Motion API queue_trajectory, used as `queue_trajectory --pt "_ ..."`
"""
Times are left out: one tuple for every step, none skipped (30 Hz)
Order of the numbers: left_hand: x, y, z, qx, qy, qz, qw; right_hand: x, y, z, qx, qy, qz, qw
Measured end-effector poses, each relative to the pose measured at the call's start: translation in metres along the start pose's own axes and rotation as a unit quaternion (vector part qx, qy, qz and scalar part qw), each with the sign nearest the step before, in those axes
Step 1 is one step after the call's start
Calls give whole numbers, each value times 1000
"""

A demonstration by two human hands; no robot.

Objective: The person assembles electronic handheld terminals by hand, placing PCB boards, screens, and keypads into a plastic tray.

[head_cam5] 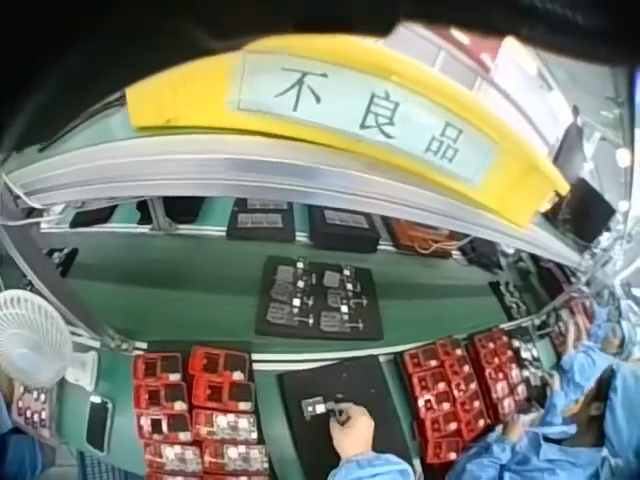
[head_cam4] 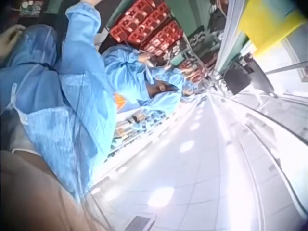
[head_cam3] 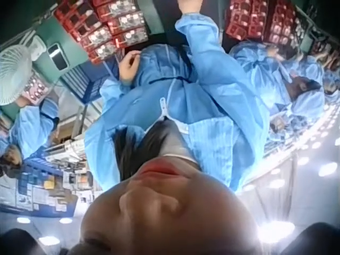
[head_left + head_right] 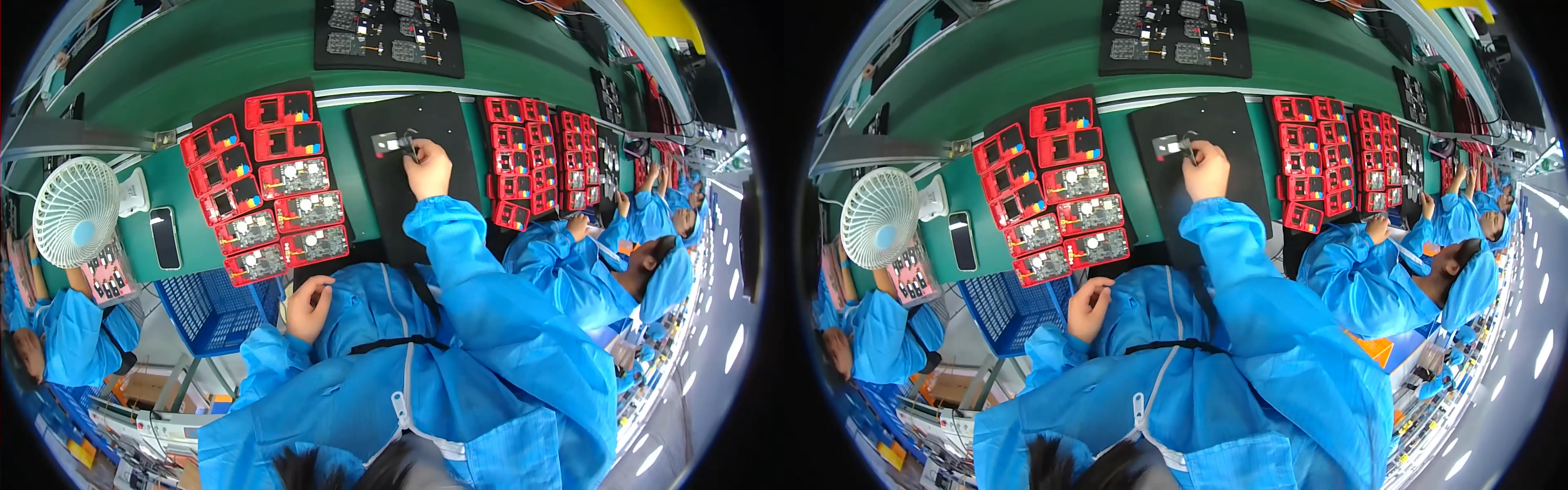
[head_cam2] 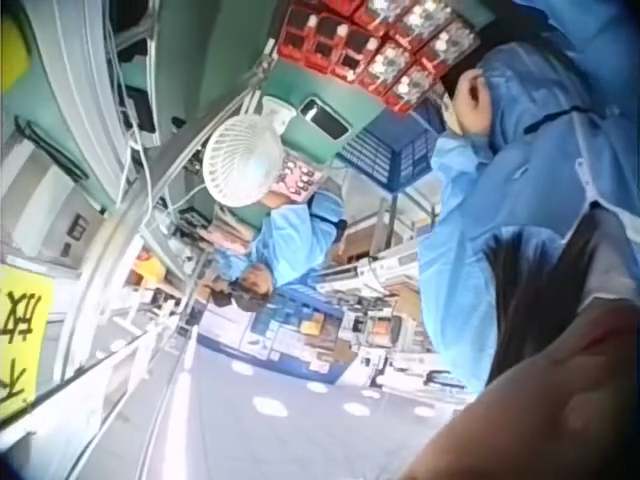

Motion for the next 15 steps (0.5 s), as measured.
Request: queue_trajectory --pt "2 -7 0 2 5 3 1000 -3 15 -2 -5 42 32 999" --pt "4 -14 -1 4 5 0 1000 2 25 -2 -4 60 38 997" --pt "6 -23 -1 0 7 -5 1000 9 37 -2 0 76 47 996" --pt "8 -34 -1 -3 9 -11 1000 7 47 -1 10 140 20 990" --pt "11 -45 -2 0 2 -30 1000 14 49 -2 3 148 41 988" --pt "17 -58 -2 -1 0 -34 999 14 52 -2 -17 149 53 987" --pt "24 -73 -1 -10 2 -31 999 16 55 0 -20 188 66 980" --pt "30 -87 -1 -19 5 -29 999 24 55 -1 -30 201 65 977" --pt "36 -99 -1 -20 -6 -41 999 25 59 -1 -38 207 53 976" --pt "41 -109 -1 -18 -7 -47 999 25 63 -2 -46 214 40 975" --pt "48 -118 -3 -15 -17 -64 998 23 71 -1 -26 228 50 972" --pt "57 -127 -6 -12 -28 -81 996 31 76 -3 -24 226 44 973" --pt "63 -137 -8 -13 -28 -88 996 41 75 -6 -53 223 40 972" --pt "68 -146 -10 -14 -26 -101 994 49 74 -7 -83 220 37 971" --pt "74 -154 -11 -14 -23 -114 993 48 85 -9 -53 229 37 971"
Point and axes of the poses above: each hand's wrist, its own z-axis away from the middle knuckle, its own y-axis out of the back of the hand, x = y × z, the point moved 9 cm from there along -z, towards the middle knuckle
